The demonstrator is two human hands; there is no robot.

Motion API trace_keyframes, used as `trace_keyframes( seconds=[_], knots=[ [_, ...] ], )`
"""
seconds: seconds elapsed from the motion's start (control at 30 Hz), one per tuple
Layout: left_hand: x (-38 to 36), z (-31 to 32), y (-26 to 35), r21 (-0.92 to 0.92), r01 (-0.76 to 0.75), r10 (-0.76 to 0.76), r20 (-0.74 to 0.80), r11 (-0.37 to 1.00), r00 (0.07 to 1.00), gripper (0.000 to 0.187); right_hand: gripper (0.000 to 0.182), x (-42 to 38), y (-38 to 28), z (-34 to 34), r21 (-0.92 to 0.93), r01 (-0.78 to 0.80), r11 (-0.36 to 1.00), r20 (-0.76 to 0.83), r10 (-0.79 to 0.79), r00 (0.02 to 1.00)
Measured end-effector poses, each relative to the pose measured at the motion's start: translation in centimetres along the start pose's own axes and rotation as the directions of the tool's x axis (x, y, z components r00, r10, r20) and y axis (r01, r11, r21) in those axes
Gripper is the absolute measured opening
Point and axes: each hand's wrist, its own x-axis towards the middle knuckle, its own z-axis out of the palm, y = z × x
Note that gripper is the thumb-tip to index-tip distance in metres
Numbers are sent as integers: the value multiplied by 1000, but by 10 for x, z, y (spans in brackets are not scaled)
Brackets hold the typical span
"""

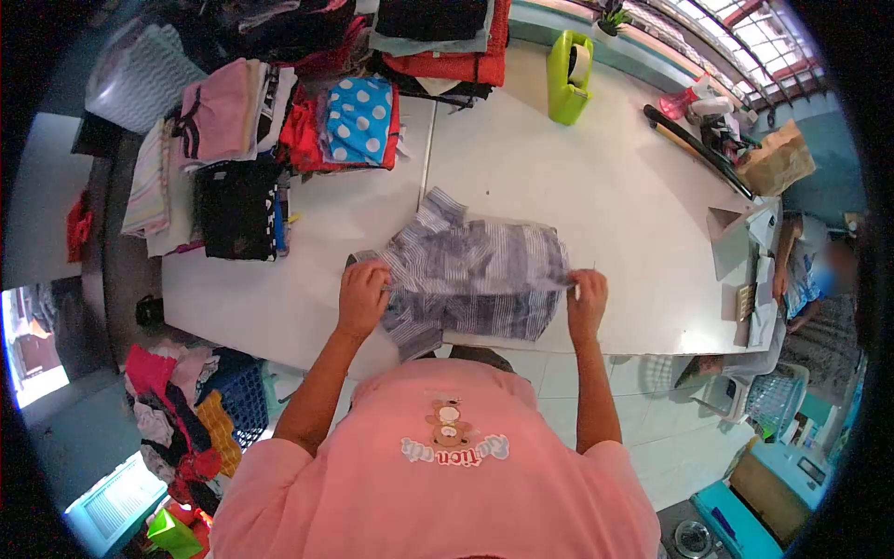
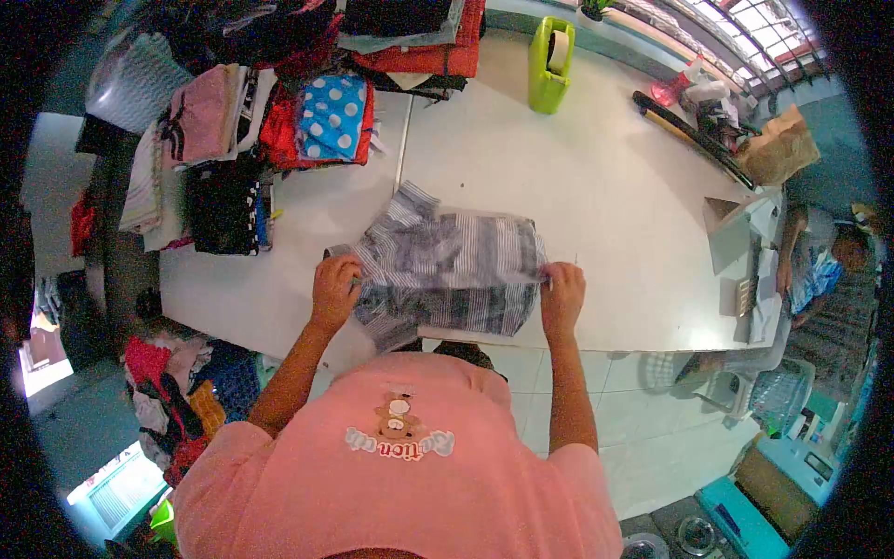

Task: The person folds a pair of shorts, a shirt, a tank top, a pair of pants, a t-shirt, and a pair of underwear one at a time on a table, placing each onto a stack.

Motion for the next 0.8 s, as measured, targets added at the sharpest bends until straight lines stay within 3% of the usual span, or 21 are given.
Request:
trace_keyframes(
  seconds=[0.2,0.33,0.43,0.5,0.57,0.63,0.67,0.7,0.77,0.8],
  knots=[
    [-9,18,-11,86,9,-13,47,996,999,21,27,-19,1,28,25,-43,999,26,42,999],
    [17,-4,-3,104,99,-90,-94,990,992,21,23,0,-10,12,64,-142,988,-71,147,987],
    [16,-3,-5,110,74,-57,-153,991,987,21,20,4,-11,9,80,-72,994,-156,84,984],
    [4,5,-11,198,-57,45,64,978,997,20,19,-10,-2,13,-9,73,997,138,-71,988],
    [-5,9,-20,158,17,-29,72,987,997,20,23,-24,2,14,-6,84,996,189,-81,979],
    [2,9,-20,112,93,-103,89,989,991,21,27,-30,4,13,80,-126,989,71,120,990],
    [14,0,-13,2,132,-132,13,991,991,20,29,-29,10,16,192,-180,965,-3,184,983],
    [28,-2,-8,-113,155,-163,-60,981,985,19,29,-28,14,21,180,-186,966,-13,191,981],
    [52,10,-3,-189,141,-156,-69,972,985,18,22,-20,21,38,425,-497,756,31,537,843],
    [64,15,-2,-250,144,-168,-77,958,983,18,17,-12,25,48,316,-524,791,20,546,837]
  ],
)
